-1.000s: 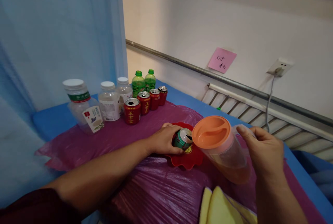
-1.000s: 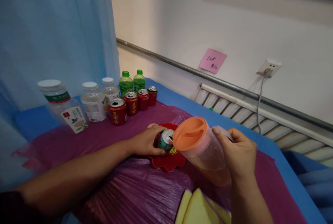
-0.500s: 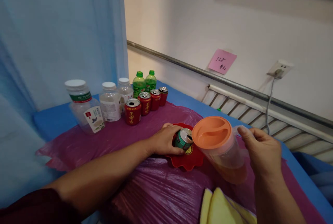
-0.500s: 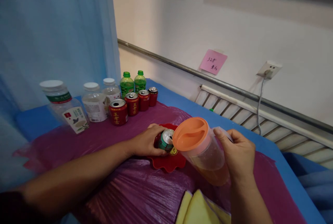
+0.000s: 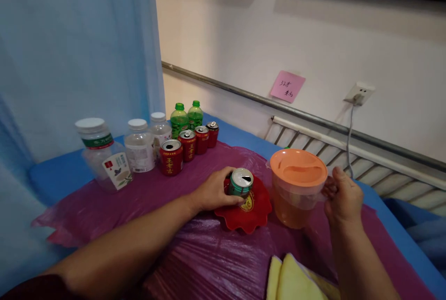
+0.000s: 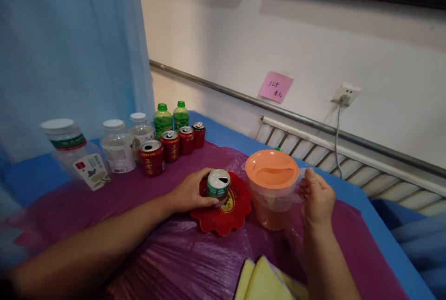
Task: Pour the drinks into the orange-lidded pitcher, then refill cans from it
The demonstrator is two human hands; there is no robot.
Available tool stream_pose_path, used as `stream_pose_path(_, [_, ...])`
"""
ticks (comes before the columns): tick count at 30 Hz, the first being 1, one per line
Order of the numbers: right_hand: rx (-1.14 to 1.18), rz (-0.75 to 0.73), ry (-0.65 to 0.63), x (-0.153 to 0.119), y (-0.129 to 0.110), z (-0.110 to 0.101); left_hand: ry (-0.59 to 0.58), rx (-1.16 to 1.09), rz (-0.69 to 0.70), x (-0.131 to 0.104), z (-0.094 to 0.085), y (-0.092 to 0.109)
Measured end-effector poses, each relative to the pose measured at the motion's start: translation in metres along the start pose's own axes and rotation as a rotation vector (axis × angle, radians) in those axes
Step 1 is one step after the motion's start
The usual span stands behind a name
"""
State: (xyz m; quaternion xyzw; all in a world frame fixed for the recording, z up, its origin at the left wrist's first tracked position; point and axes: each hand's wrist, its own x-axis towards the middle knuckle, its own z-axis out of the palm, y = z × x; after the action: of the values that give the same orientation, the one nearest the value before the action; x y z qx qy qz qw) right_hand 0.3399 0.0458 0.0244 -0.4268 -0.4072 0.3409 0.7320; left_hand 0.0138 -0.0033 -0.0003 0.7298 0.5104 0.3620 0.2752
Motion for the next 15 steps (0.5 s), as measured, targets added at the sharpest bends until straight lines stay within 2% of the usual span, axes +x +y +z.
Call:
stream_pose_path(7, [0.107, 0.042, 0.06, 0.01, 0.011, -0.007, 0.004, -0.111, -0.036, -0.001, -0.004, 0.004])
stream_pose_path(15, [0.068, 0.096, 0.144, 0.022, 0.029, -0.015, 0.004, -0.051, 0.024, -0.001, -0.005, 0.008])
